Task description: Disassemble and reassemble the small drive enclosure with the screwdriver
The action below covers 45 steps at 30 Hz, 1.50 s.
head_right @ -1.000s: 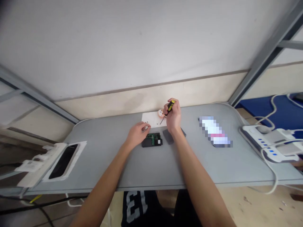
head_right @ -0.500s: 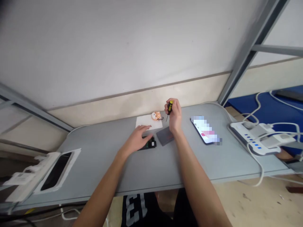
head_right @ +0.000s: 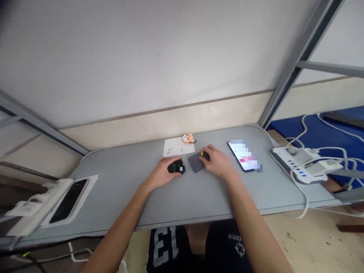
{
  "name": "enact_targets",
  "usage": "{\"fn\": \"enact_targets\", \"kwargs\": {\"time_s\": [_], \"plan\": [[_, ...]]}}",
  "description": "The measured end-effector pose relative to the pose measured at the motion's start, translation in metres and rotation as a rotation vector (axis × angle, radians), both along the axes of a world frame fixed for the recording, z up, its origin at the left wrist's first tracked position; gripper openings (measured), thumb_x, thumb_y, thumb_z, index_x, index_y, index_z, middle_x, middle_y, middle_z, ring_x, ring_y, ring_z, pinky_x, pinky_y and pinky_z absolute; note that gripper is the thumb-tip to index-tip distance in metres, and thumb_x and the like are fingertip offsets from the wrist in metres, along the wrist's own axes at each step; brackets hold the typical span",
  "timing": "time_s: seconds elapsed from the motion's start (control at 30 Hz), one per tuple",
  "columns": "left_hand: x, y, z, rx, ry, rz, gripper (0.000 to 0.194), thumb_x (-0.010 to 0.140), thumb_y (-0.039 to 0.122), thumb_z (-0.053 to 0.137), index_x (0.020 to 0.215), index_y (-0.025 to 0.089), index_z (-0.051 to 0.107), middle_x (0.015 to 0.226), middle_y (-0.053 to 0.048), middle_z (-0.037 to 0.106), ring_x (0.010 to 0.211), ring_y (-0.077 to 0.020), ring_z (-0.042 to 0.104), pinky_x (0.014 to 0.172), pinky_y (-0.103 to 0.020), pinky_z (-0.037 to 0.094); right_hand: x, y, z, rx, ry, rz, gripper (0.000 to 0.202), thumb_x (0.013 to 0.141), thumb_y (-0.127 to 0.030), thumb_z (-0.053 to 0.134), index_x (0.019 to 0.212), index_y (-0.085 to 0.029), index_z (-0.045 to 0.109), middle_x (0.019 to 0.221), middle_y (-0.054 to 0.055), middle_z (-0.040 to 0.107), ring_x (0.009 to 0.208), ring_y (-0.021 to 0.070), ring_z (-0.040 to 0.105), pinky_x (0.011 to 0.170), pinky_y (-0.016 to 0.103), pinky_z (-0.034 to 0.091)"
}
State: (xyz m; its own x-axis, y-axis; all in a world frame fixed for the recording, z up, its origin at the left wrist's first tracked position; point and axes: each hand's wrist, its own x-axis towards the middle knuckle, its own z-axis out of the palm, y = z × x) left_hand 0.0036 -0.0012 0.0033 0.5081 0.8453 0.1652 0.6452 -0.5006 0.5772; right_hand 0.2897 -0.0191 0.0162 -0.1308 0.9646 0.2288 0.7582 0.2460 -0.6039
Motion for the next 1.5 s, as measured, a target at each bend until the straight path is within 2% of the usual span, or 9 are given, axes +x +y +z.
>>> {"fn": "enact_targets", "kwargs": {"time_s": [0.23,0.4,0.53,0.67,0.83,0.93,1.03,1.27,1.5], "plan": [[0.008,-0.005,0.011,0.052,-0.032,-0.022,0.062,0.079,0.027,0.085,0.136,0.032,0.062,0.138,-0.005,0.066,0.131,-0.0282,0.056,0.117,-0.048,0.037,-0.008,0.0,-0.011,0.037,-0.041,-0.071,0.016,0.092,-0.032,0.058,0.105,-0.026,0.065,0.114,0.007,0.064,0.08,0.0199,0.066,0.068,0.033,0.046],[0.016,-0.035,0.02,0.124,-0.033,-0.102,0.059,0.082,0.029,0.083,0.135,0.033,0.06,0.135,-0.005,0.066,0.127,-0.0259,0.057,0.112,-0.046,0.041,-0.01,0.0,-0.014,0.043,-0.052,-0.084,0.017,0.094,-0.035,0.059,0.107,-0.027,0.065,0.114,0.005,0.064,0.079,0.0188,0.066,0.065,0.031,0.045],[0.021,-0.061,0.014,0.129,0.042,-0.2,0.056,0.083,0.034,0.083,0.135,0.032,0.06,0.131,-0.005,0.067,0.124,-0.0249,0.059,0.112,-0.046,0.039,-0.014,0.0,-0.015,0.045,-0.051,-0.091,0.018,0.094,-0.039,0.059,0.106,-0.026,0.065,0.113,0.006,0.064,0.076,0.018,0.065,0.063,0.031,0.044],[0.025,-0.07,0.007,0.123,0.103,-0.235,0.053,0.087,0.038,0.079,0.136,0.032,0.059,0.13,-0.004,0.067,0.121,-0.0241,0.06,0.111,-0.046,0.038,-0.019,0.0,-0.015,0.033,-0.058,-0.103,0.02,0.096,-0.043,0.057,0.104,-0.027,0.065,0.114,0.005,0.063,0.07,0.0168,0.063,0.061,0.031,0.042],[0.02,-0.059,0.015,0.146,0.099,-0.18,0.049,0.09,0.047,0.073,0.135,0.032,0.06,0.137,-0.007,0.062,0.128,-0.0275,0.055,0.111,-0.045,0.04,-0.02,0.0,-0.018,0.052,-0.036,-0.076,0.02,0.097,-0.042,0.055,0.103,-0.026,0.066,0.114,0.006,0.063,0.071,0.0174,0.064,0.062,0.031,0.044],[0.006,-0.039,0.018,0.221,0.03,0.013,0.031,0.101,0.032,0.055,0.131,0.029,0.063,0.128,-0.008,0.063,0.124,-0.0257,0.056,0.111,-0.045,0.041,-0.019,0.0,-0.019,0.072,-0.011,-0.047,0.019,0.097,-0.04,0.055,0.102,-0.026,0.067,0.113,0.007,0.063,0.071,0.0175,0.064,0.065,0.032,0.046],[-0.012,-0.016,0.013,0.247,0.062,0.196,0.026,0.095,0.022,0.056,0.118,0.023,0.067,0.112,-0.01,0.062,0.114,-0.0275,0.057,0.103,-0.044,0.047,-0.02,-0.001,-0.019,0.067,0.011,-0.036,0.017,0.097,-0.038,0.055,0.101,-0.026,0.067,0.113,0.006,0.063,0.072,0.0176,0.065,0.066,0.033,0.047],[-0.028,0.005,0.002,0.027,0.124,0.275,0.014,0.09,0.017,0.053,0.097,0.023,0.063,0.079,0.0,0.064,0.07,-0.0183,0.057,0.066,-0.03,0.042,-0.023,-0.001,-0.018,0.051,0.006,-0.046,0.016,0.097,-0.034,0.053,0.099,-0.026,0.067,0.111,0.005,0.065,0.075,0.0177,0.065,0.067,0.032,0.047],[-0.032,0.01,-0.007,-0.025,0.004,0.268,0.01,0.09,0.021,0.052,0.094,0.023,0.062,0.07,0.003,0.057,0.062,-0.015,0.052,0.062,-0.027,0.037,-0.024,-0.002,-0.018,0.065,0.03,-0.067,0.015,0.097,-0.033,0.054,0.098,-0.026,0.067,0.108,0.005,0.066,0.076,0.0181,0.065,0.068,0.032,0.046]]}}
